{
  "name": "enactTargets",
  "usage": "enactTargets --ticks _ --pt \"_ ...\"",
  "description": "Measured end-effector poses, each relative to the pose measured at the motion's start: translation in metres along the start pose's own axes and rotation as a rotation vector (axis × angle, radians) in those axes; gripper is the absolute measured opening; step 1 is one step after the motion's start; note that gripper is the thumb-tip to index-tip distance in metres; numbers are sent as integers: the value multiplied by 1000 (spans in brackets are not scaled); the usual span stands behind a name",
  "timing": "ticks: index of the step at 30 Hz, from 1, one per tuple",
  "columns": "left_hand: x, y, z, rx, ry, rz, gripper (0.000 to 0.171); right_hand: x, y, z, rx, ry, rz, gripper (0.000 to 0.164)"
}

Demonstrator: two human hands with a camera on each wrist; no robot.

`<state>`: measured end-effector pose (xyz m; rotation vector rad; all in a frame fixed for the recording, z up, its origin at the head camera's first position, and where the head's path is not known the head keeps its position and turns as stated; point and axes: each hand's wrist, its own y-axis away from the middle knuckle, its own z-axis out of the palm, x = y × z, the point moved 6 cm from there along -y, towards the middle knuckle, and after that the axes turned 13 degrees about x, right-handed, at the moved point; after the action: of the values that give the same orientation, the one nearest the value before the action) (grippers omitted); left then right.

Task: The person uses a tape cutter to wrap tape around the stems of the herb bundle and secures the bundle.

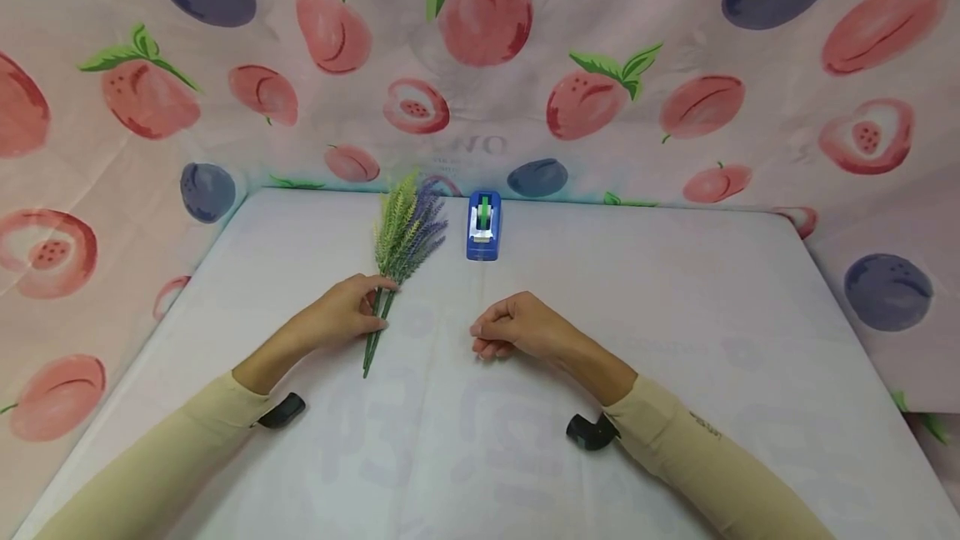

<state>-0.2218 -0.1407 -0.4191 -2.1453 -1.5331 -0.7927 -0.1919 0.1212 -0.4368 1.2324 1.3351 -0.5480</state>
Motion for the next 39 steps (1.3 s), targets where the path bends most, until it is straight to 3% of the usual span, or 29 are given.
enactTargets --ticks 7,15,32,34,39 --pt "1 0 5 9 -2 -64 54 0 1 1 -1 0 3 25" --pt "-2 6 5 -3 56 -167 56 1 1 1 -4 3 -2 25" --pt "-4 6 -9 107 11 -209 79 1 0 1 -11 7 2 26" --pt "-7 5 -10 100 75 -249 87 1 -1 1 -11 13 -2 26" --pt "-15 7 -10 33 417 -378 94 0 -2 1 -16 24 -6 26"
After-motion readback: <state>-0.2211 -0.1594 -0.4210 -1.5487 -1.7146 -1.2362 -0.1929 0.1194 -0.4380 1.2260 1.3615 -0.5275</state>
